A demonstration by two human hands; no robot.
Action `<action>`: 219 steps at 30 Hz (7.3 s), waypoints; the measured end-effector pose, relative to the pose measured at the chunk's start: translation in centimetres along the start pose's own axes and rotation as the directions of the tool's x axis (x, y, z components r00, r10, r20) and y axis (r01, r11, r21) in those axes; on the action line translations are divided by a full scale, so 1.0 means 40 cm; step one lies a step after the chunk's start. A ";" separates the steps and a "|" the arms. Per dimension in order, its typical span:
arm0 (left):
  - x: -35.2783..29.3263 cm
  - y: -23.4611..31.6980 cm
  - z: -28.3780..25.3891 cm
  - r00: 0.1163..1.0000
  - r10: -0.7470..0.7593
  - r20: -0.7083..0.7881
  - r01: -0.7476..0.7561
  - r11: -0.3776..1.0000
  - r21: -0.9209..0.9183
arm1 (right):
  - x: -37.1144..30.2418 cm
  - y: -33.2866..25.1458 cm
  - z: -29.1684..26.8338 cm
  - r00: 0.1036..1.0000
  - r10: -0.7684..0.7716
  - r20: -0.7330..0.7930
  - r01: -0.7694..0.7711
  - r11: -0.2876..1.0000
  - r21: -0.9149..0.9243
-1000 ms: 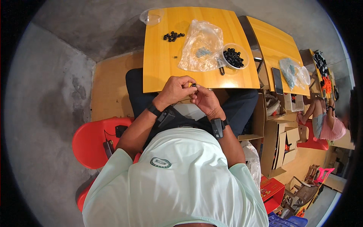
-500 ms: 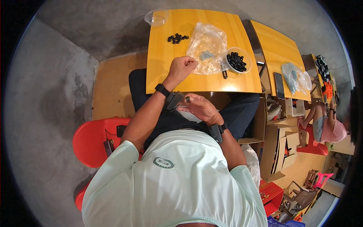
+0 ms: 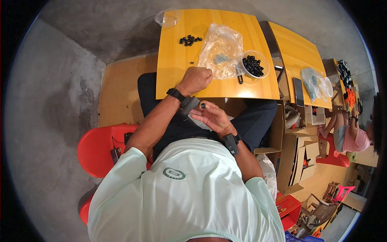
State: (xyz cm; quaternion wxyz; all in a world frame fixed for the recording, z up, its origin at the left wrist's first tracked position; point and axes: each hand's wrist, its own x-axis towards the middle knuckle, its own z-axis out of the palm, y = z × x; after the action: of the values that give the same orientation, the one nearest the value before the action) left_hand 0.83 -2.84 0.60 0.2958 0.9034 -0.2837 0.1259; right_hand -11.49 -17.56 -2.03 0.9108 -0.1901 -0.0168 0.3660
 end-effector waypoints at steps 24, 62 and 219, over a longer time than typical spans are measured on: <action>0.026 -0.209 0.025 0.969 -0.239 -0.056 0.240 0.971 0.019 | 0.036 -0.097 -0.055 0.947 -0.220 -0.235 0.144 0.942 -0.303; -0.104 0.132 -0.055 0.925 -0.311 0.218 0.345 0.449 -0.824 | 0.003 -0.064 -0.058 0.920 -0.376 -0.106 0.351 0.915 -0.200; -0.070 0.139 -0.021 0.995 -0.005 0.100 0.062 0.811 -0.581 | -0.027 -0.086 -0.047 0.922 -0.323 -0.215 0.230 0.901 -0.368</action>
State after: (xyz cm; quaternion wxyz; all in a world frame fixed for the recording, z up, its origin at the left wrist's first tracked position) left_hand -4.74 -4.78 2.73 0.5472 0.7788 -0.3063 -0.0149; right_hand -9.68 -21.16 -2.41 0.9016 -0.3860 0.0187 0.1942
